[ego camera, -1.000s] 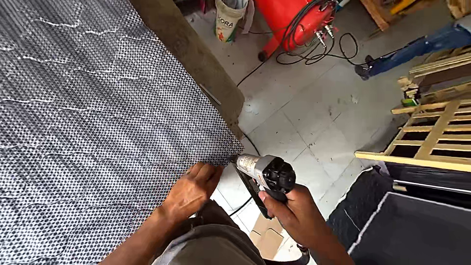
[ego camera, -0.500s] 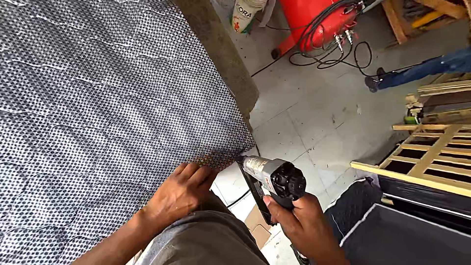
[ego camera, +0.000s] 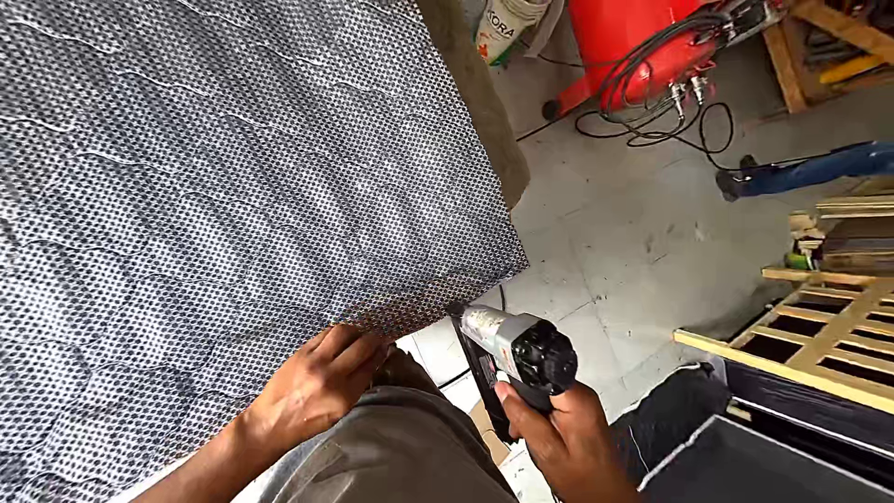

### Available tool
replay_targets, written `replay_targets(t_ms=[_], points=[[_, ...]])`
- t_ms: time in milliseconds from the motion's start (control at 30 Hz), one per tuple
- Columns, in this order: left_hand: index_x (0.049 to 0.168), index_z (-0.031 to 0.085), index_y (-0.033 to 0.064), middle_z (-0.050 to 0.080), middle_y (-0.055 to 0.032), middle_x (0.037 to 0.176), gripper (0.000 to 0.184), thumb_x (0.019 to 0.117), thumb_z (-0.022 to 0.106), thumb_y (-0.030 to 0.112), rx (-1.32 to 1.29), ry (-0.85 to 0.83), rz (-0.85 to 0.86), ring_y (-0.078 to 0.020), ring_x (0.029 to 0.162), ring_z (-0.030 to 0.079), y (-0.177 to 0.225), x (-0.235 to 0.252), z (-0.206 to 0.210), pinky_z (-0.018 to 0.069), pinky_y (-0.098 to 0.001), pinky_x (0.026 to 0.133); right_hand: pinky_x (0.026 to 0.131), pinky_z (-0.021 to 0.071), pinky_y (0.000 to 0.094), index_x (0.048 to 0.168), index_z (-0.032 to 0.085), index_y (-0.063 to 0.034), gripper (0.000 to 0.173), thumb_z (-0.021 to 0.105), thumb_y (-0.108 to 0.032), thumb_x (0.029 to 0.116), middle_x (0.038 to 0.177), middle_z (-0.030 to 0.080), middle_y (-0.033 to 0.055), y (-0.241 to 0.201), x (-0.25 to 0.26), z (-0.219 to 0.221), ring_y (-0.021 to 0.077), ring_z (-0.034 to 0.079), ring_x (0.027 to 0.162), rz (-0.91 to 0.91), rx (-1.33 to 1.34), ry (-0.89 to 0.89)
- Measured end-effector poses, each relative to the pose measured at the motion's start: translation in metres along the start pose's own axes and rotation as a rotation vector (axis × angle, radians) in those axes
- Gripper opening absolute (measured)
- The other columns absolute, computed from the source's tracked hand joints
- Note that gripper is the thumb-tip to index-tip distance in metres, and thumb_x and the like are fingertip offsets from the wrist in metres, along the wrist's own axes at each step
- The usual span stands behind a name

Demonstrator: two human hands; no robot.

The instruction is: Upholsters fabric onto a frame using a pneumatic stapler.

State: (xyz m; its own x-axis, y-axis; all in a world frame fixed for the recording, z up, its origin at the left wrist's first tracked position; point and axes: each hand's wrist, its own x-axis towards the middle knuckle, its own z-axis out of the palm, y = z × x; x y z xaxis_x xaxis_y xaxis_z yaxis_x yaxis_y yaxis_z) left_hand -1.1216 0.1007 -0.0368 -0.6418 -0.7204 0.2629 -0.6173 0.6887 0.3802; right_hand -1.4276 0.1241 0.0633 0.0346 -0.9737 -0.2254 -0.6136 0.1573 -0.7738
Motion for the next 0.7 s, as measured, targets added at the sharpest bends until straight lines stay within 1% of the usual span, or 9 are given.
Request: replay_targets(t_ms=[100, 200, 267, 333, 367, 433, 567, 633, 700], points=[[0.121, 0.072, 0.0085, 0.07, -0.0078, 0.108, 0.029, 0.1008, 0.051, 0.007, -0.01, -0.004, 0.013, -0.0257, 0.095, 0.066, 0.001, -0.004, -0.002, 0.057, -0.0372, 0.077, 0.05, 0.0591, 0.0286, 0.104, 0.069, -0.0106, 0.02, 0.064, -0.028, 0.0969, 0.077, 0.07, -0.0034, -0.012, -0.007, 0.014, 0.008, 0.065, 0.057, 0.013, -0.028, -0.021], [0.12, 0.071, 0.0068, 0.07, -0.009, 0.108, 0.028, 0.1011, 0.05, 0.006, -0.018, -0.008, 0.034, -0.0269, 0.094, 0.066, 0.001, -0.004, -0.001, 0.057, -0.038, 0.076, 0.051, 0.0592, 0.0282, 0.104, 0.069, -0.0101, 0.021, 0.063, -0.029, 0.0967, 0.078, 0.07, -0.0031, -0.02, -0.014, 0.029, 0.0069, 0.065, 0.058, -0.004, -0.068, -0.032], [0.117, 0.072, 0.0066, 0.069, -0.0087, 0.109, 0.027, 0.1014, 0.05, 0.006, -0.018, -0.008, 0.034, -0.0264, 0.096, 0.066, 0.0, -0.005, -0.001, 0.057, -0.0377, 0.078, 0.051, 0.0602, 0.0285, 0.104, 0.069, -0.009, 0.021, 0.064, -0.029, 0.0974, 0.081, 0.071, -0.0014, -0.027, -0.017, 0.035, 0.0074, 0.066, 0.059, -0.04, -0.057, -0.043], [0.116, 0.072, 0.0054, 0.068, -0.0094, 0.108, 0.026, 0.1014, 0.05, 0.005, -0.035, -0.005, 0.031, -0.0269, 0.097, 0.065, 0.0, -0.01, -0.003, 0.0566, -0.0378, 0.079, 0.051, 0.0593, 0.028, 0.101, 0.068, -0.0094, 0.021, 0.063, -0.029, 0.0974, 0.078, 0.07, -0.0026, -0.034, -0.023, 0.047, 0.0069, 0.066, 0.058, -0.022, -0.066, -0.053], [0.117, 0.072, 0.0055, 0.068, -0.0095, 0.109, 0.027, 0.1011, 0.05, 0.005, -0.032, -0.003, 0.025, -0.0271, 0.099, 0.065, -0.001, -0.016, -0.006, 0.057, -0.0379, 0.08, 0.051, 0.0593, 0.0278, 0.102, 0.069, -0.0093, 0.021, 0.063, -0.029, 0.0974, 0.078, 0.07, -0.0029, -0.036, -0.025, 0.054, 0.0067, 0.066, 0.058, -0.011, -0.072, -0.054], [0.119, 0.071, 0.0064, 0.069, -0.0093, 0.11, 0.027, 0.1012, 0.05, 0.006, -0.025, 0.011, 0.003, -0.0272, 0.098, 0.065, -0.005, -0.033, -0.013, 0.0566, -0.038, 0.078, 0.051, 0.0599, 0.028, 0.105, 0.069, -0.0087, 0.022, 0.064, -0.028, 0.0969, 0.081, 0.071, -0.002, -0.041, -0.029, 0.06, 0.0073, 0.066, 0.059, -0.004, -0.068, -0.057], [0.118, 0.071, 0.009, 0.069, -0.0087, 0.107, 0.024, 0.1025, 0.053, 0.011, 0.01, 0.038, -0.061, -0.0274, 0.096, 0.066, -0.012, -0.084, -0.035, 0.0564, -0.0395, 0.078, 0.053, 0.0602, 0.0299, 0.102, 0.069, -0.0058, 0.022, 0.065, -0.027, 0.097, 0.078, 0.071, 0.0004, -0.055, -0.039, 0.066, 0.0089, 0.066, 0.059, -0.035, -0.064, -0.09], [0.12, 0.071, 0.0092, 0.069, -0.0095, 0.108, 0.025, 0.1027, 0.053, 0.01, 0.02, 0.029, -0.078, -0.0281, 0.097, 0.066, -0.015, -0.105, -0.042, 0.0566, -0.0402, 0.079, 0.052, 0.0594, 0.029, 0.102, 0.069, -0.0072, 0.023, 0.064, -0.029, 0.0977, 0.077, 0.07, -0.001, -0.056, -0.04, 0.077, 0.008, 0.066, 0.058, -0.039, -0.079, -0.082], [0.12, 0.071, 0.0088, 0.069, -0.0096, 0.107, 0.026, 0.1022, 0.053, 0.009, 0.035, 0.027, -0.087, -0.0278, 0.095, 0.066, -0.018, -0.119, -0.046, 0.057, -0.0383, 0.077, 0.05, 0.0589, 0.0275, 0.105, 0.07, -0.008, 0.023, 0.064, -0.029, 0.0969, 0.079, 0.071, -0.0021, -0.056, -0.041, 0.086, 0.0066, 0.065, 0.057, -0.038, -0.096, -0.062]])
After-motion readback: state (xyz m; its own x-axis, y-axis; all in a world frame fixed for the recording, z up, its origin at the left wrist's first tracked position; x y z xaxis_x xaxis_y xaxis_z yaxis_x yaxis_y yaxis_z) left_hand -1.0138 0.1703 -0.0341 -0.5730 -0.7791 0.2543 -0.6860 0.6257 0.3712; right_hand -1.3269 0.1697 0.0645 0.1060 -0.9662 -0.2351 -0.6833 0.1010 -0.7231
